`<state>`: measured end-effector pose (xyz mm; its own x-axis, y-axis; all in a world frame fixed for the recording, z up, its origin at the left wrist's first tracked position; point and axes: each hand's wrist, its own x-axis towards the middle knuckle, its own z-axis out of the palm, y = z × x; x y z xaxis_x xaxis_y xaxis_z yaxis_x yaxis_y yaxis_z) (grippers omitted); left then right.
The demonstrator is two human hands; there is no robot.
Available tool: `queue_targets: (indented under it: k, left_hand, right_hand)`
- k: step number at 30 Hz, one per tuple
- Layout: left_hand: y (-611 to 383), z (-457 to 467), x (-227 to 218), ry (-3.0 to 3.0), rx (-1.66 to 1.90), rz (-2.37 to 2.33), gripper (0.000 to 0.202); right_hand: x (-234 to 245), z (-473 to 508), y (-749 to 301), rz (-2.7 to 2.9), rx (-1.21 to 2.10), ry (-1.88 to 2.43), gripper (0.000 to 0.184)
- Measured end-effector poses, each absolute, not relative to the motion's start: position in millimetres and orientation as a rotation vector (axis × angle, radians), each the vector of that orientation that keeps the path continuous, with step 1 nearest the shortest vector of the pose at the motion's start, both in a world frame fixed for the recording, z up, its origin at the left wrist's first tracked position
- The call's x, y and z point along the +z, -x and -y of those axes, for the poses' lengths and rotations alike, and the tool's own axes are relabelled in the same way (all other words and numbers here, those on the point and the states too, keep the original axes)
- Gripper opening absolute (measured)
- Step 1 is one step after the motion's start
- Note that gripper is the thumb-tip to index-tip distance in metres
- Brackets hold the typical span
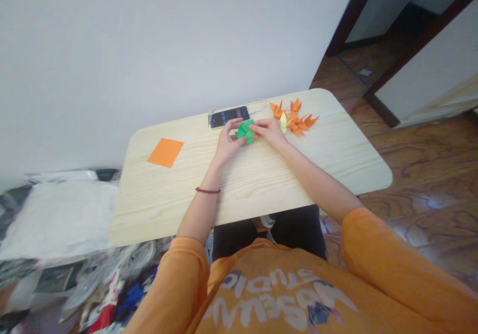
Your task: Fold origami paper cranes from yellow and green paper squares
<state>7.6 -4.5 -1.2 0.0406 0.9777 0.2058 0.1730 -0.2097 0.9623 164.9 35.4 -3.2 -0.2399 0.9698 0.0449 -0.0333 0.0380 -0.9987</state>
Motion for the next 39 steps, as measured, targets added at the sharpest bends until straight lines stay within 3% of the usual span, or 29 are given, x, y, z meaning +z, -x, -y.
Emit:
queue_targets:
  k: [7, 39]
  left_hand:
    - [-6.5, 3.2, 0.5, -1.355, 1.193, -1.312, 0.038]
    - [-7.4, 5.8, -3.7, -1.261, 1.141, -1.297, 0.044]
  right_hand:
    - [-4.6, -32.8, -162.1, 1.349, 1.387, 1.051, 0.035]
    - [0.8, -31.7, -163.9, 1.353, 1.437, 1.086, 0.035]
